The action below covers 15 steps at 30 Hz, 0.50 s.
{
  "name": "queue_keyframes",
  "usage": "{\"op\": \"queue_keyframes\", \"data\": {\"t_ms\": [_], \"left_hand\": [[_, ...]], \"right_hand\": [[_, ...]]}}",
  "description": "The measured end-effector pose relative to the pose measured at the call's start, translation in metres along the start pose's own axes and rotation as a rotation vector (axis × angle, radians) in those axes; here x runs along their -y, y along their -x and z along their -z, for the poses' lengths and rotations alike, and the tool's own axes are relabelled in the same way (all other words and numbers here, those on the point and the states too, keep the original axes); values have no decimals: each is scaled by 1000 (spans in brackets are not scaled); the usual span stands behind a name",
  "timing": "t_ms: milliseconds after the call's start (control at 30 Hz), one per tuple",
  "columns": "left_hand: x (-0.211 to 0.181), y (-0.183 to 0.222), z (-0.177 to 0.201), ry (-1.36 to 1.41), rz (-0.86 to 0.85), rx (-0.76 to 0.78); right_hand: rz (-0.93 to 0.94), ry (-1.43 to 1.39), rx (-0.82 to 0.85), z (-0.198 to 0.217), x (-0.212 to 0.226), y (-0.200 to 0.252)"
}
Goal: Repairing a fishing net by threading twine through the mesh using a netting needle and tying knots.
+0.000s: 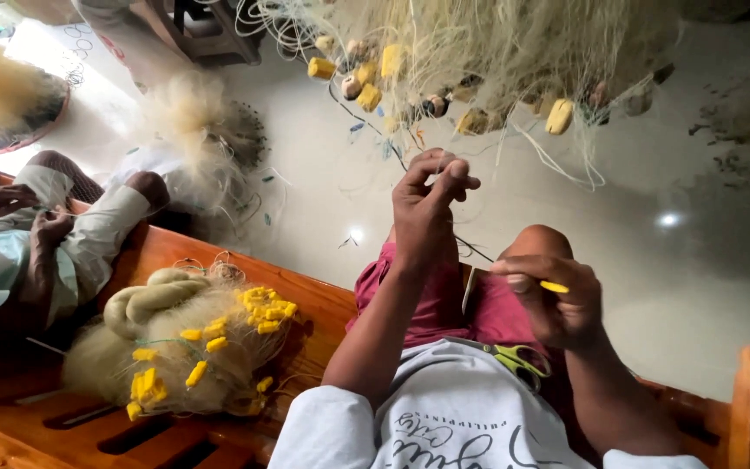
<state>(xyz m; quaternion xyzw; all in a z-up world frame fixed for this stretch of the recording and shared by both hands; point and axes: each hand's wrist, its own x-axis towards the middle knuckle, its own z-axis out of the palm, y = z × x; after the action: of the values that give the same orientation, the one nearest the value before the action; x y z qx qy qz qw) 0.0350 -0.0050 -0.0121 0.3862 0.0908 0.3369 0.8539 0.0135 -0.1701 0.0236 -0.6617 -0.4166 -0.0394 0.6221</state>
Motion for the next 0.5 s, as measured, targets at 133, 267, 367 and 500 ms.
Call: {"op": "queue_keyframes", "data": {"t_ms": [133, 267, 367, 500], "left_hand": [[0, 5, 6, 259, 84, 105], [1, 11, 8, 209, 42, 183], [1, 14, 12, 150, -30, 190], [-16, 13, 10, -28, 20, 263]], "right_hand": [[-47, 142, -8, 27, -6, 15], [21, 202, 34, 23, 18, 3], [117, 309, 164, 25, 27, -1], [184, 561, 359, 34, 26, -19]]}}
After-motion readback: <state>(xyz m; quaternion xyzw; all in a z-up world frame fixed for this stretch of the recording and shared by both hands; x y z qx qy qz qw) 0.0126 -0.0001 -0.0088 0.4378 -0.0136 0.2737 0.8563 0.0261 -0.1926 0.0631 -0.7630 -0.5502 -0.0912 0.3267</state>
